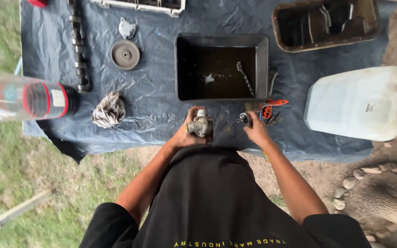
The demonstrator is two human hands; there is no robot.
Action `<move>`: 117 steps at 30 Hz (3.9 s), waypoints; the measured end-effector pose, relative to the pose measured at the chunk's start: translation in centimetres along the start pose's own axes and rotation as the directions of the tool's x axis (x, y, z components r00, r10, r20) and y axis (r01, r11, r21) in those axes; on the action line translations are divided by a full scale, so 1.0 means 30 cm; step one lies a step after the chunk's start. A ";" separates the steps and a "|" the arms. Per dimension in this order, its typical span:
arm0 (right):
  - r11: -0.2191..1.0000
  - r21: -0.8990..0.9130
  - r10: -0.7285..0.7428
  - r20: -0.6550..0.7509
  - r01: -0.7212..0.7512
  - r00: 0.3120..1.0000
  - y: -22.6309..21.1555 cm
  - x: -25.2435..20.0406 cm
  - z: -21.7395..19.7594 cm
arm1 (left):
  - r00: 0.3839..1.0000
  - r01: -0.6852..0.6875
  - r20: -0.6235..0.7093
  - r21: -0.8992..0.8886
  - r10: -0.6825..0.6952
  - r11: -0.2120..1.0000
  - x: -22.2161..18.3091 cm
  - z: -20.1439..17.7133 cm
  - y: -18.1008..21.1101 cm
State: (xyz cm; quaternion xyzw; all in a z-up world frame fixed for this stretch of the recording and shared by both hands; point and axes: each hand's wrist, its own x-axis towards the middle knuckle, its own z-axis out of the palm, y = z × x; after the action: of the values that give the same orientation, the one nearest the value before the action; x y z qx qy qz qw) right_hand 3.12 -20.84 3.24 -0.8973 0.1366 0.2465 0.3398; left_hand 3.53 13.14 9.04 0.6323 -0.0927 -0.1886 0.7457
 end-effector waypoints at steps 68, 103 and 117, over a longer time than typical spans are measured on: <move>0.475 -0.083 -0.858 -0.267 0.876 0.439 -0.632 -0.611 -0.286 | 0.488 -0.853 0.176 0.306 0.855 0.424 0.053 0.126 0.323; 0.672 0.092 -0.602 -0.510 0.735 0.615 -0.867 -0.728 -0.279 | 0.353 -0.865 0.165 0.433 0.921 0.254 0.133 0.052 0.599; 0.582 -0.039 -0.768 -0.356 0.813 0.533 -0.882 -0.651 -0.346 | 0.543 -0.771 0.181 0.496 0.820 0.400 0.083 0.052 0.601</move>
State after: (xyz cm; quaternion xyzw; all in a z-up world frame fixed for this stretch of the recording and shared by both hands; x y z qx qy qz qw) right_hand 1.24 -7.00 34.78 -0.8645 -0.2130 -0.0999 0.4442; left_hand 8.17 13.08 26.71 0.6945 -0.3953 0.2514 0.5461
